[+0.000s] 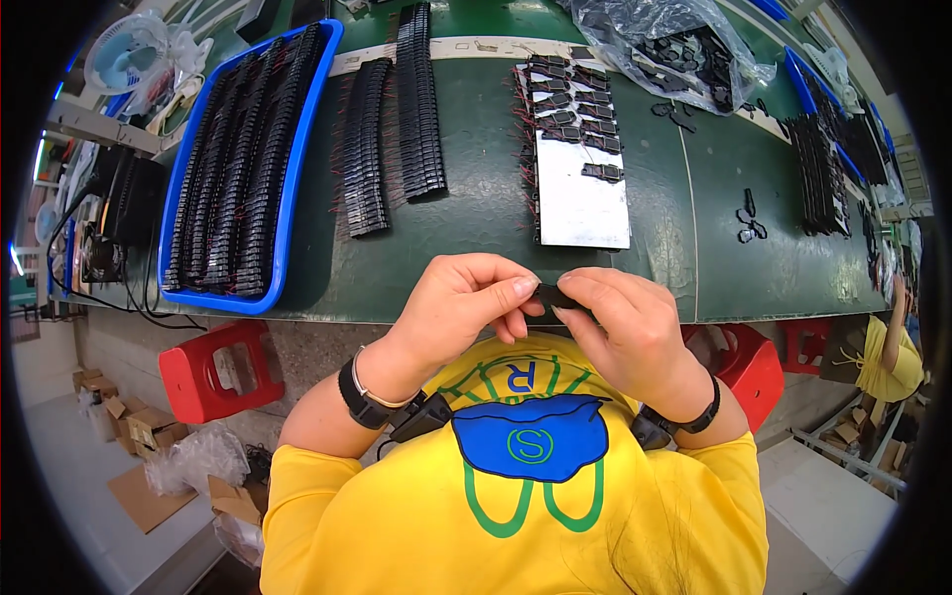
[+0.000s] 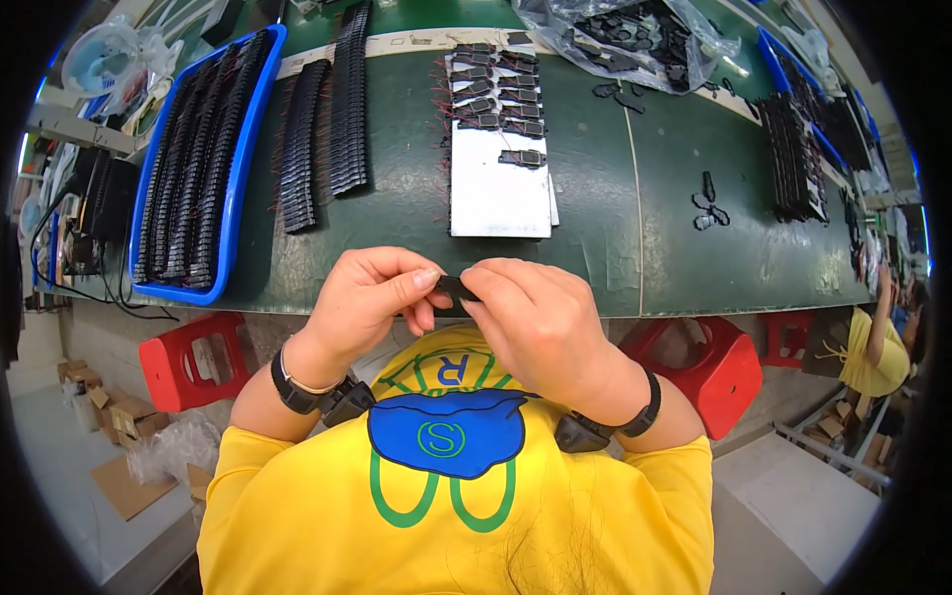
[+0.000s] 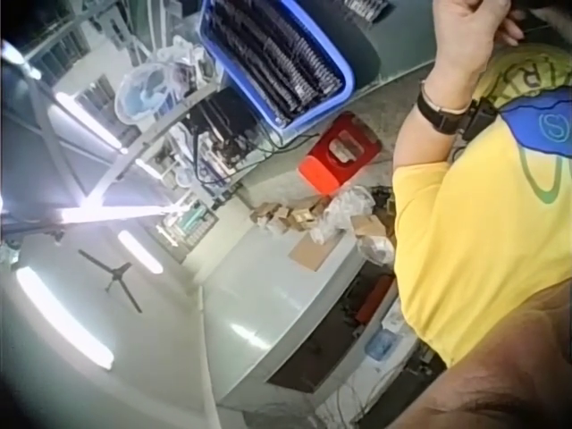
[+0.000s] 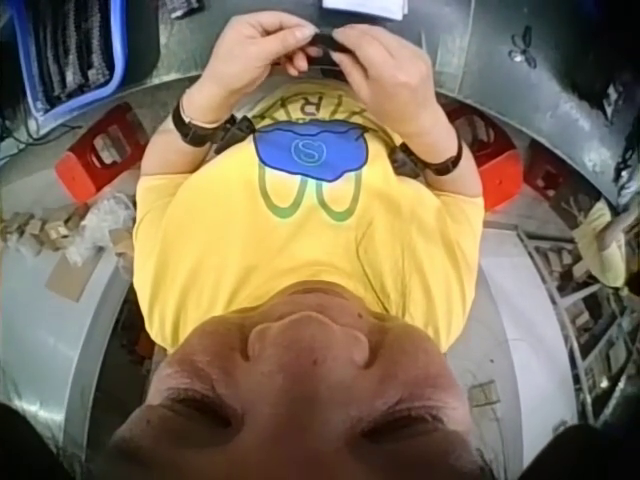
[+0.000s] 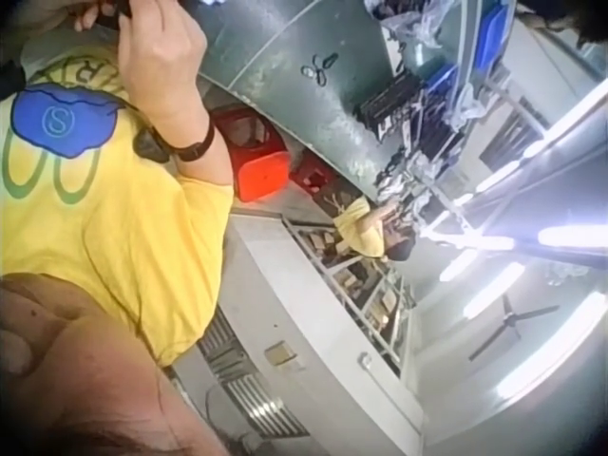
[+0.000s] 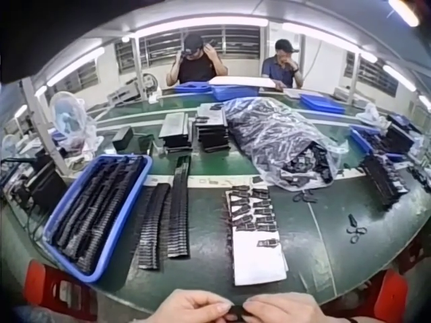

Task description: The person picks up a small electronic component and a black plastic casing, fits the component into the casing, and presses them together. After assembling the unit, the person places it onto a metal plate and repeats the process with the next set of parts.

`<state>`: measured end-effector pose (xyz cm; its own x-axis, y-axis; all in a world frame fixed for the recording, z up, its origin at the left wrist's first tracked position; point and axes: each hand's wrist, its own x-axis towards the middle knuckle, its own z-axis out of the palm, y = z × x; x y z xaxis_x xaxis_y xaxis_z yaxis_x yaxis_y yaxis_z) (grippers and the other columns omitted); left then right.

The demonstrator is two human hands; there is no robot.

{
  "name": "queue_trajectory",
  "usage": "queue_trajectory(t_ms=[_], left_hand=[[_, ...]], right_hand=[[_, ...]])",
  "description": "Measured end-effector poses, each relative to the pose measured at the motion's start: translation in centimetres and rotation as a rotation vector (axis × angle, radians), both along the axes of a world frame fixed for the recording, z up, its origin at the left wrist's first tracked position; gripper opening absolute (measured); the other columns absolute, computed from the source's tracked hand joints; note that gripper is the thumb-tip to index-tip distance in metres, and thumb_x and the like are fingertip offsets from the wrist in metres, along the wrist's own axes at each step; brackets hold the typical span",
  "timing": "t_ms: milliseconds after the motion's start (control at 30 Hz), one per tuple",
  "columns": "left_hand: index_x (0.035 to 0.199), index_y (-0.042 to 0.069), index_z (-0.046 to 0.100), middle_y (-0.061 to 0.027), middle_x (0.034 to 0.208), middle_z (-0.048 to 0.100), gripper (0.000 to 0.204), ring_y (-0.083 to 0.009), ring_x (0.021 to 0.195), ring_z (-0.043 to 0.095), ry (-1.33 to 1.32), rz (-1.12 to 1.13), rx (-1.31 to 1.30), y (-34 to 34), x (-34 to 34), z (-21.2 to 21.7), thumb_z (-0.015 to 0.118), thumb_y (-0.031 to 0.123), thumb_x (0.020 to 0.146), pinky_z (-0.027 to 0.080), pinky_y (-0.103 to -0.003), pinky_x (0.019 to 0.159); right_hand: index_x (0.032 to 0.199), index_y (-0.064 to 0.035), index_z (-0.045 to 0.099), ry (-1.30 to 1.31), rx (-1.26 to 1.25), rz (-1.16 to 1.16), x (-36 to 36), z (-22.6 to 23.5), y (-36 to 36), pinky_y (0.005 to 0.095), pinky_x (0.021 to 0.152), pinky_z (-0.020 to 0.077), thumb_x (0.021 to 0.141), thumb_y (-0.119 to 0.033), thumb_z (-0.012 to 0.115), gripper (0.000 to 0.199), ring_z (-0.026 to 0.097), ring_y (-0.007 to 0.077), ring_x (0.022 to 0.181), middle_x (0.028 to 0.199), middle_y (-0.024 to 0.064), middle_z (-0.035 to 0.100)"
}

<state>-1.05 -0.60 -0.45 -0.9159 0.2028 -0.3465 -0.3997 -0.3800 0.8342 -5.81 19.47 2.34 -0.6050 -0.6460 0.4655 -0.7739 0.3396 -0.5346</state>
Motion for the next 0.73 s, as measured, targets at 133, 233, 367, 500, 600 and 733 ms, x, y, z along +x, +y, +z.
queue_trajectory(t_ms=[133,233,367,500,600,733], left_hand=[[0.099,-0.002,0.066,-0.0125,0.083,0.070,0.016,-0.0109,0.063,0.064,0.012,-0.006,-0.011,0.0,0.1,0.0,0.059,0.011,0.093,0.053,-0.022,0.057],[0.098,-0.003,0.066,-0.0125,0.083,0.070,0.016,-0.0112,0.063,0.064,0.002,-0.008,-0.008,0.1,0.1,0.1,0.059,0.011,0.093,0.053,-0.022,0.058],[0.098,-0.003,0.066,-0.0125,0.083,0.070,0.016,-0.0118,0.063,0.065,0.004,-0.003,0.002,0.3,0.2,0.2,0.060,0.011,0.093,0.054,-0.023,0.058],[0.098,-0.003,0.066,-0.0124,0.083,0.070,0.015,-0.0126,0.064,0.065,0.026,0.015,0.017,0.4,0.4,-0.1,0.060,0.011,0.092,0.054,-0.023,0.058],[0.098,-0.002,0.066,-0.0123,0.084,0.070,0.015,-0.0133,0.064,0.065,0.053,0.026,-0.036,0.8,0.6,0.3,0.061,0.010,0.092,0.055,-0.024,0.058],[0.103,-0.002,0.065,-0.0131,0.085,0.070,0.017,-0.0154,0.067,0.067,0.139,0.036,-0.228,0.9,0.7,0.6,0.062,0.010,0.091,0.056,-0.024,0.062]], right_hand=[[0.091,0.0006,0.062,0.024,0.016,0.007,0.1,-0.1,0.1,0.0351,0.063,0.0541,0.066,0.002,0.072,0.026,0.066,0.0301,0.074,0.088,0.0141,0.066],[0.091,0.0010,0.063,0.068,0.020,0.005,0.2,-0.2,0.0,0.0343,0.063,0.0539,0.068,0.001,0.069,0.024,0.066,0.0282,0.073,0.087,0.0133,0.065],[0.089,0.0017,0.064,0.138,0.022,-0.009,0.3,-0.5,-0.1,0.0334,0.061,0.0535,0.068,0.001,0.067,0.021,0.065,0.0271,0.070,0.087,0.0133,0.065],[0.087,0.0022,0.064,0.174,0.001,-0.031,0.4,-0.7,-0.2,0.0329,0.060,0.0533,0.068,0.001,0.066,0.019,0.065,0.0266,0.069,0.087,0.0133,0.065],[0.091,0.0008,0.065,0.154,0.007,-0.042,0.5,-0.7,-0.1,0.0349,0.064,0.0544,0.066,0.003,0.073,0.027,0.067,0.0297,0.074,0.089,0.0150,0.067],[0.093,0.0000,0.065,0.173,0.001,-0.031,0.6,-0.7,-0.3,0.0346,0.064,0.0546,0.067,0.002,0.071,0.027,0.067,0.0308,0.075,0.091,0.0153,0.067]])
